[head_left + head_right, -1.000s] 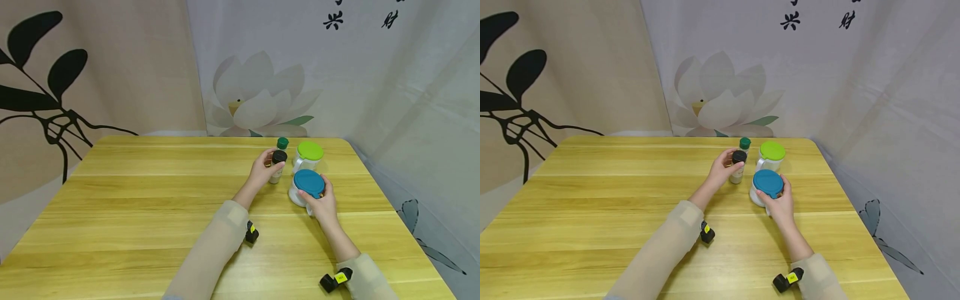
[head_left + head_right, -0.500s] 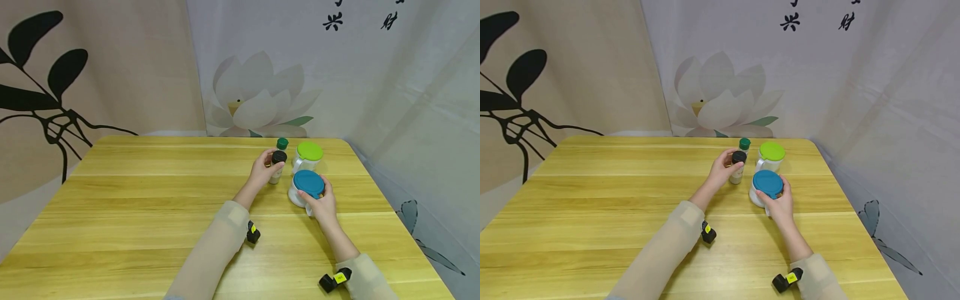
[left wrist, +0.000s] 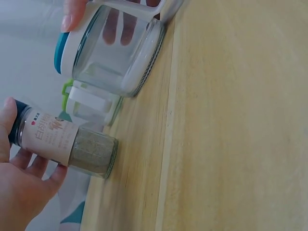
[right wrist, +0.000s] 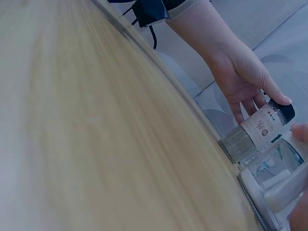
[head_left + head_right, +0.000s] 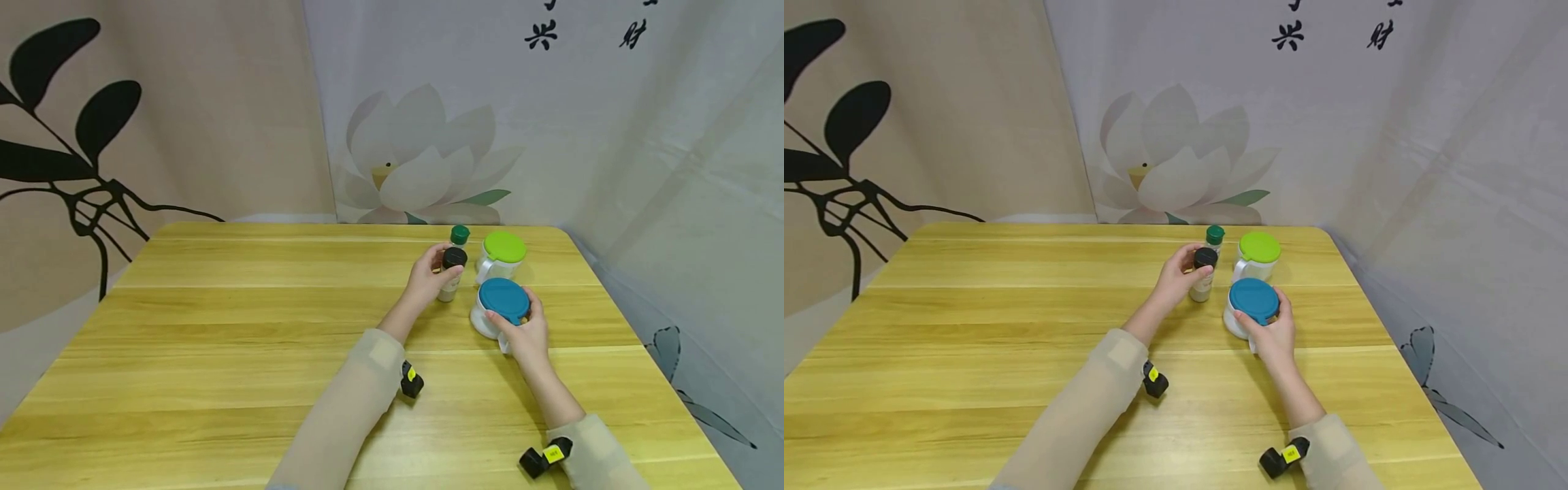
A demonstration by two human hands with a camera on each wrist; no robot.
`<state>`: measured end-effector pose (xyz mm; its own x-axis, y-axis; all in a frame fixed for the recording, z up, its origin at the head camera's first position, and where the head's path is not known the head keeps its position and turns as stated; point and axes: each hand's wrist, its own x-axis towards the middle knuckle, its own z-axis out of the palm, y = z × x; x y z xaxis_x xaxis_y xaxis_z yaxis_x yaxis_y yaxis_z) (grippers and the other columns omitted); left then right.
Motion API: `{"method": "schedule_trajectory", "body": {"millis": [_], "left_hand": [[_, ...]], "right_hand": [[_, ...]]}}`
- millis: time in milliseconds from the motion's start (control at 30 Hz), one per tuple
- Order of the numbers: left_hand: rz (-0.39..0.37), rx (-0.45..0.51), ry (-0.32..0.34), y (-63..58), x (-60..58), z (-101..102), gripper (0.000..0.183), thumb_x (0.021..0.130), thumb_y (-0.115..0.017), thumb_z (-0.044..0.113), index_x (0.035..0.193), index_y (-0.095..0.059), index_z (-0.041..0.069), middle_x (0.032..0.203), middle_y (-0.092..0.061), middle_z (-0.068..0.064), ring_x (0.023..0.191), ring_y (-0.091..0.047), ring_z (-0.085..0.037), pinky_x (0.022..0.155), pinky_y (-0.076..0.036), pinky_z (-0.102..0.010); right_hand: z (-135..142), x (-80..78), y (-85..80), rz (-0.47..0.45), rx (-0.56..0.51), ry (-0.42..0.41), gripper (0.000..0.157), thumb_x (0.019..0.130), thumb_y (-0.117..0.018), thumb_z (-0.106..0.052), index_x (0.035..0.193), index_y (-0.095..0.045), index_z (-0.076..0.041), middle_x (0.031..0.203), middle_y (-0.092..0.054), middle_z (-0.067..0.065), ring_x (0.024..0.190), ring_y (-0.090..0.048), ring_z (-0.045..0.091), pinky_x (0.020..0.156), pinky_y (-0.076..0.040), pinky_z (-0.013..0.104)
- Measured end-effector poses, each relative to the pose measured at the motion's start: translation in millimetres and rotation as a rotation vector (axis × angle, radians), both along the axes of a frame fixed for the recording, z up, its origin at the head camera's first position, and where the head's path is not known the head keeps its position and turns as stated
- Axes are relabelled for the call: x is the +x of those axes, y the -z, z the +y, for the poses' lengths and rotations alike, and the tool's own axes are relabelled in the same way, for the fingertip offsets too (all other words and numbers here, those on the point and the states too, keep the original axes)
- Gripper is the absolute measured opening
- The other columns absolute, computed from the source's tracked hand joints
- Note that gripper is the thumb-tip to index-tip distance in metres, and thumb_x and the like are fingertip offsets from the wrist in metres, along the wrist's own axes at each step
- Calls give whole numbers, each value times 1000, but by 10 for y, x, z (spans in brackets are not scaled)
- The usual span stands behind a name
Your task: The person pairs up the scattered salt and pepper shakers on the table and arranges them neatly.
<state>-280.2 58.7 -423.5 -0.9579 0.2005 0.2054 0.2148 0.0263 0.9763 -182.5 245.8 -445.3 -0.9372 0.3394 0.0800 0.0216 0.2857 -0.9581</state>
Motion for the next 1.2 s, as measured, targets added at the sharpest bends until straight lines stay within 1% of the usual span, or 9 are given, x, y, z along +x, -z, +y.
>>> {"method": "schedule_trajectory", "body": {"millis": [200,400,567,833,1067,1200], "left_hand": [[3,-5,0,-1,16,4,45,87,-72,18,128,-56,10,114,-62,-4,107,-56,-19,97,-41,-38],[12,-1,5,9,35,-6,44,87,-72,16,127,-56,8,116,-62,-5,108,-55,-19,97,-41,-37],[10,7,6,1,51,-22,46,87,-71,17,129,-55,8,117,-62,-5,108,-55,-19,97,-41,-39],[6,26,18,-88,93,-54,47,88,-71,16,131,-54,10,117,-62,-5,107,-55,-20,96,-42,-39],[16,20,27,-142,108,-76,50,87,-71,17,133,-52,6,117,-63,-6,107,-55,-20,95,-43,-40],[29,30,37,-158,112,-92,49,87,-71,16,132,-53,5,117,-63,-8,104,-56,-21,92,-44,-39]], "right_hand": [[-1,2,4,1,-6,17,91,76,-83,-22,147,-29,-4,143,-39,19,131,-35,31,107,-28,46],[4,7,11,-3,-3,29,92,76,-84,-22,147,-28,-4,144,-38,19,132,-34,31,108,-26,46],[3,12,-3,-2,-2,35,93,76,-84,-23,148,-28,-4,143,-38,20,132,-34,31,109,-25,47],[-10,19,-29,2,8,51,92,76,-84,-25,147,-29,-5,142,-40,19,131,-35,31,108,-26,48],[-31,33,-48,15,15,61,90,75,-85,-23,145,-32,-5,140,-42,19,129,-37,30,108,-27,47],[-45,44,-63,14,13,60,90,74,-85,-23,145,-33,-5,140,-42,19,129,-37,30,108,-26,47]]}}
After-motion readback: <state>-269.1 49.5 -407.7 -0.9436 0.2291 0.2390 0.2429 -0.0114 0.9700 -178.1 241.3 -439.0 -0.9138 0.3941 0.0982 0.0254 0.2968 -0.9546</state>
